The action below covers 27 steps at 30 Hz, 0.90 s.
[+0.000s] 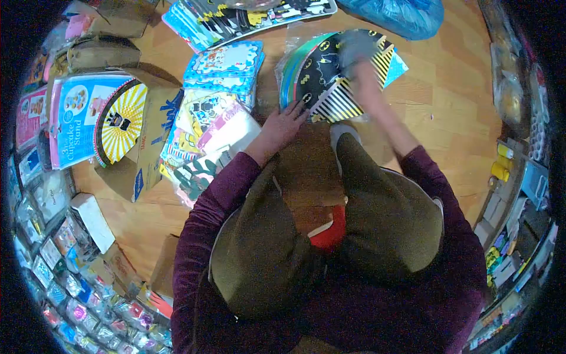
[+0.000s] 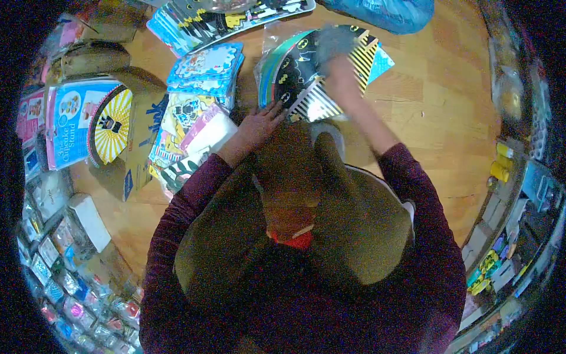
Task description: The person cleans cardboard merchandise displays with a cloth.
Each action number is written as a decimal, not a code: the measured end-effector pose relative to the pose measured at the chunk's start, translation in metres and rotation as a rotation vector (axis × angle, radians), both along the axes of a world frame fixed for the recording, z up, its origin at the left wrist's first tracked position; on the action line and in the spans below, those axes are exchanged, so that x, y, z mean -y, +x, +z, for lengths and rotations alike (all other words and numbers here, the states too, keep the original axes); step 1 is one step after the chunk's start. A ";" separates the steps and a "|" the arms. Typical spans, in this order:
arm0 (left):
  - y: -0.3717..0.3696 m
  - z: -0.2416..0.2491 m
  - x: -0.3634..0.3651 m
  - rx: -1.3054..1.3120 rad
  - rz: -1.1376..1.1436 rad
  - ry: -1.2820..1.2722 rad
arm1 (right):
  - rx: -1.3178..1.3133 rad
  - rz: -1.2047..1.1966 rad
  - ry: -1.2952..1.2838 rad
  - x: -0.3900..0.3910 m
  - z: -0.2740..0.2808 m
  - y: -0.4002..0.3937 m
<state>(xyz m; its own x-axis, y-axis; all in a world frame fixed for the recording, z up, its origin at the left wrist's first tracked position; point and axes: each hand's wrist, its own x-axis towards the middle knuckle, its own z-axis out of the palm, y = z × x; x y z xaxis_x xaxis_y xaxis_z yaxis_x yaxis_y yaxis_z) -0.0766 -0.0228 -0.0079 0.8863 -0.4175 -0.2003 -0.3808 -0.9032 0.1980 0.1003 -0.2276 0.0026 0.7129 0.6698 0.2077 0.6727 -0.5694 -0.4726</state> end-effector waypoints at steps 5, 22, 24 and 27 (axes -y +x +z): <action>0.004 0.006 0.004 -0.138 -0.048 0.183 | 0.032 0.430 -0.154 -0.031 -0.038 -0.047; 0.001 -0.003 -0.002 -0.059 -0.031 0.040 | -0.678 -0.647 0.439 0.056 0.005 0.126; 0.002 0.002 -0.002 -0.065 -0.016 0.016 | -0.433 -0.499 0.251 0.040 -0.020 0.143; 0.002 0.002 -0.003 -0.060 -0.004 -0.014 | -0.366 -0.518 -0.043 0.033 -0.017 0.147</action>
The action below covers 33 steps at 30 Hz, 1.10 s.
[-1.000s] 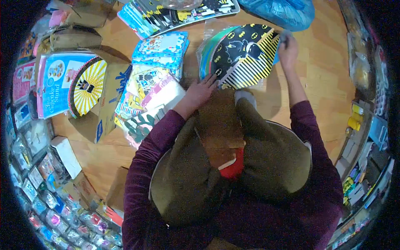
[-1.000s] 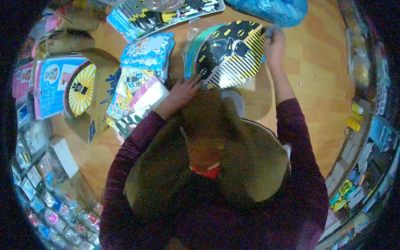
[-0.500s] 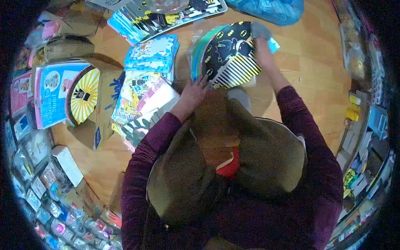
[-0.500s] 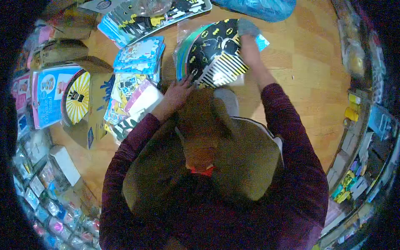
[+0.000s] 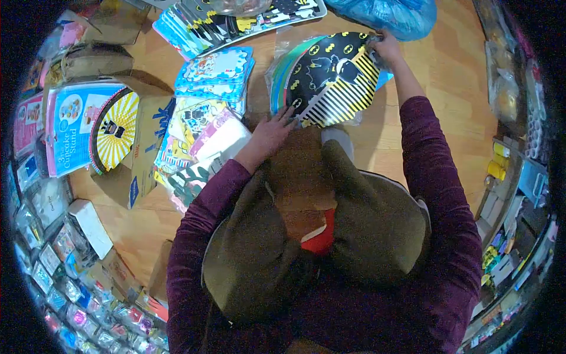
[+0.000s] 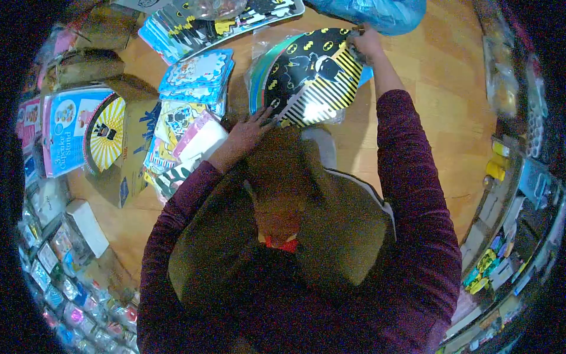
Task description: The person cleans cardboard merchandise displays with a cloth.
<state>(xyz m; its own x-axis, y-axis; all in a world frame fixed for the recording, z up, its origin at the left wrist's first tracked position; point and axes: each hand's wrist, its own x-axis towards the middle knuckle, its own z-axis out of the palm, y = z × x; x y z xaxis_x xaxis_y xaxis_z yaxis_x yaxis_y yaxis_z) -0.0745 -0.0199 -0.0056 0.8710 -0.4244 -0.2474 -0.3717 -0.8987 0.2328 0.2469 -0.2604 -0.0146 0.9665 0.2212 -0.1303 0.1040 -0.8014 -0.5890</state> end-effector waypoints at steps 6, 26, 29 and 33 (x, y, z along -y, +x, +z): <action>0.003 0.010 0.000 -0.124 0.014 -0.006 | 0.106 0.025 0.026 0.010 0.024 -0.002; 0.015 0.054 0.010 -1.011 1.037 -1.925 | -0.222 0.868 0.163 -0.068 0.138 -0.222; 0.004 0.038 0.001 -0.809 1.102 -1.353 | -0.394 1.061 0.417 -0.070 0.097 -0.234; -0.004 0.004 0.004 -0.830 1.145 -1.519 | -0.332 1.045 0.454 -0.079 0.119 -0.225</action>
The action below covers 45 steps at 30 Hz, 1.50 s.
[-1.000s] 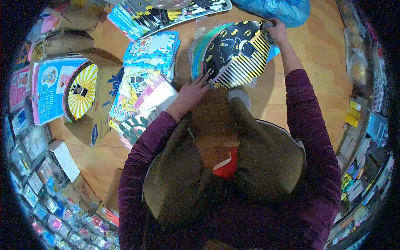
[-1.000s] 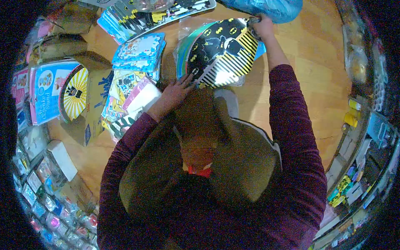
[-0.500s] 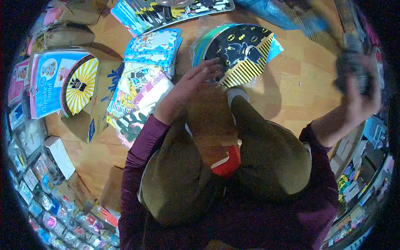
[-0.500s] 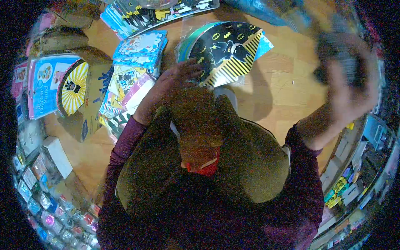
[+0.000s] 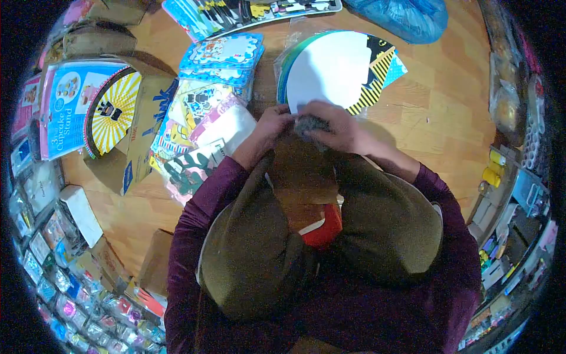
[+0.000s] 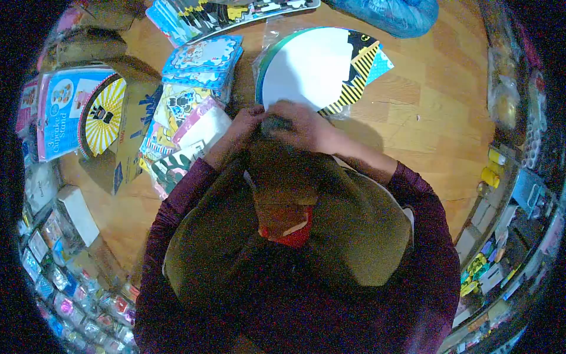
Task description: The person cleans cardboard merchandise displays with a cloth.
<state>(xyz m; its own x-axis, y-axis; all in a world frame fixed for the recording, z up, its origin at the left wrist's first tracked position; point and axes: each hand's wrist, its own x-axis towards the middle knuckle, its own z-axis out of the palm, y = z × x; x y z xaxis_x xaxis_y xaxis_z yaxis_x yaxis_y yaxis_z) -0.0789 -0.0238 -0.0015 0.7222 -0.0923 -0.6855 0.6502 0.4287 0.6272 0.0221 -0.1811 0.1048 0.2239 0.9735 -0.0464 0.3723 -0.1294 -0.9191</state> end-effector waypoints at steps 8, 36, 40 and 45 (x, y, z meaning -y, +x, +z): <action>0.001 0.003 0.001 0.166 -0.036 0.439 | 0.528 -0.104 -0.001 -0.005 -0.098 -0.005; -0.033 0.030 -0.043 0.279 0.000 0.718 | 0.651 -0.661 -0.059 0.039 -0.128 0.078; -0.071 0.076 -0.081 0.144 0.244 0.538 | 0.455 -1.008 -0.211 0.084 -0.110 0.130; -0.141 0.093 -0.130 0.040 0.409 0.760 | -0.016 -1.427 -0.195 0.128 -0.111 0.146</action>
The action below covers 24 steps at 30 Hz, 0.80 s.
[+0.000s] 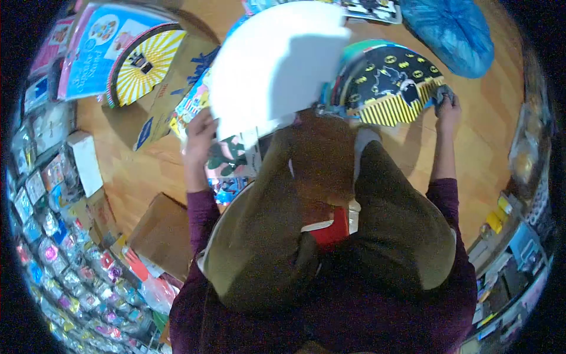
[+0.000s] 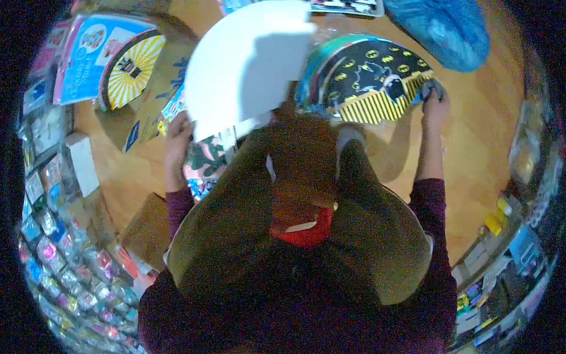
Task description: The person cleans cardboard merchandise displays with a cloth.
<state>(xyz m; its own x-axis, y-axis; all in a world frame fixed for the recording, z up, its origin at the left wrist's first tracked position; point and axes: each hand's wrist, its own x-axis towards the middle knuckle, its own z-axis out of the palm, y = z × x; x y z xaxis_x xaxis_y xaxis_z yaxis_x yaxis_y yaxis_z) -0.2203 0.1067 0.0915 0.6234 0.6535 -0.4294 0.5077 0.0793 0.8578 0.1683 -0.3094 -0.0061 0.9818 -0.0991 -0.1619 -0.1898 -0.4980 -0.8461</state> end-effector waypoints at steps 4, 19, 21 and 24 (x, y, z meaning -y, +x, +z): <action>-0.054 -0.024 -0.035 -0.122 0.055 -0.041 | 0.208 0.040 -0.022 -0.001 -0.009 -0.012; 0.133 -0.042 0.106 0.145 -0.936 0.268 | 0.509 0.753 -0.569 -0.073 -0.017 -0.070; 0.150 -0.088 0.121 0.028 -0.984 0.174 | 0.456 0.820 -0.696 -0.072 -0.026 -0.077; 0.161 -0.104 0.136 -0.181 -0.911 -0.130 | 0.410 0.828 -0.726 -0.076 -0.022 -0.078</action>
